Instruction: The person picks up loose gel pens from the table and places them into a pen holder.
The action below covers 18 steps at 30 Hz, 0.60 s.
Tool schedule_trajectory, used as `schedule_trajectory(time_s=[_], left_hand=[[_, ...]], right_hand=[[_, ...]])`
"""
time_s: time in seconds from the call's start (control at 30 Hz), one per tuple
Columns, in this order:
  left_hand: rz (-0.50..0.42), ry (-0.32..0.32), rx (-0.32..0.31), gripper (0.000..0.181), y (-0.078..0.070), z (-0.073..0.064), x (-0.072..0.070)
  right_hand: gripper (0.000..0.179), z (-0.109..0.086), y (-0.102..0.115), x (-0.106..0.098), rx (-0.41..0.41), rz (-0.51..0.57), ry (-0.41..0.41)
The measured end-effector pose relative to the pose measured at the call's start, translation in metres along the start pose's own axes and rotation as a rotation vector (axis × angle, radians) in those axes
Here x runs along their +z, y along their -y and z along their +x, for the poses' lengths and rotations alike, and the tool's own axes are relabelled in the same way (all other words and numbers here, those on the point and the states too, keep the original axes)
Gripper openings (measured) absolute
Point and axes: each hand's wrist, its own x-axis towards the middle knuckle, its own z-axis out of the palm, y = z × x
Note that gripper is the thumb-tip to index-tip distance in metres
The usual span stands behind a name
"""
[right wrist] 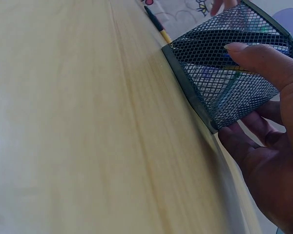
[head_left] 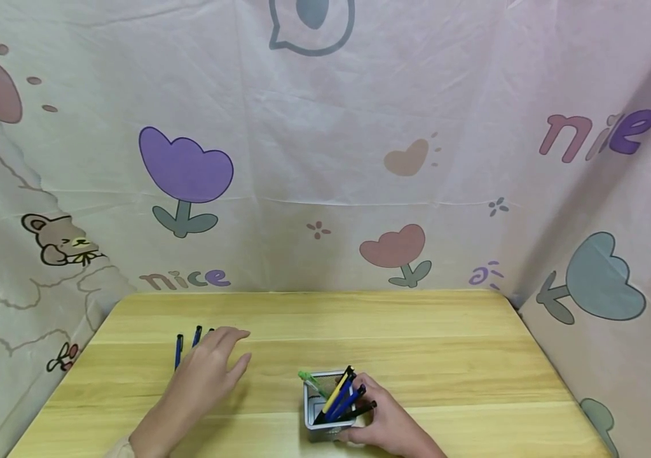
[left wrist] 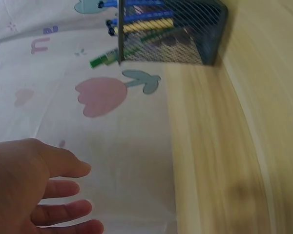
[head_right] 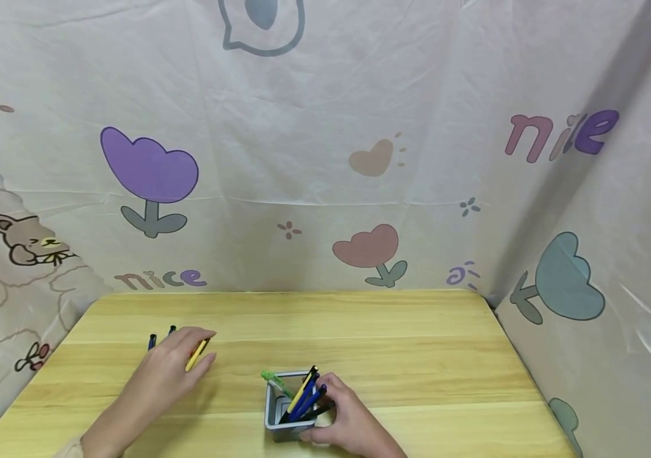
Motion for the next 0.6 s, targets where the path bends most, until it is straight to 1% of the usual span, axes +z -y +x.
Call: schedule_trajectory(time_s=[0.1,0.17,0.3,0.4,0.6], left_hand=[[0.022,0.003,-0.014,0.037,0.009,-0.002,0.000],[0.027,0.003,-0.033,0.036,0.015,-0.003,0.000],[0.038,-0.011,-0.048,0.036,0.027,-0.004,0.000],[0.045,-0.005,-0.064,0.037,0.035,-0.005,-0.002],[0.047,0.048,-0.153,0.038,0.046,-0.008,-0.005]], right_hand=[[0.039,0.000,-0.001,0.000,-0.005,-0.010,-0.001],[0.039,0.000,-0.001,0.000,-0.001,-0.008,0.000],[0.038,0.000,0.000,0.000,0.005,-0.004,0.000],[0.038,0.000,0.002,-0.001,0.003,0.003,0.000],[0.039,-0.001,0.004,-0.001,0.012,0.002,-0.001]])
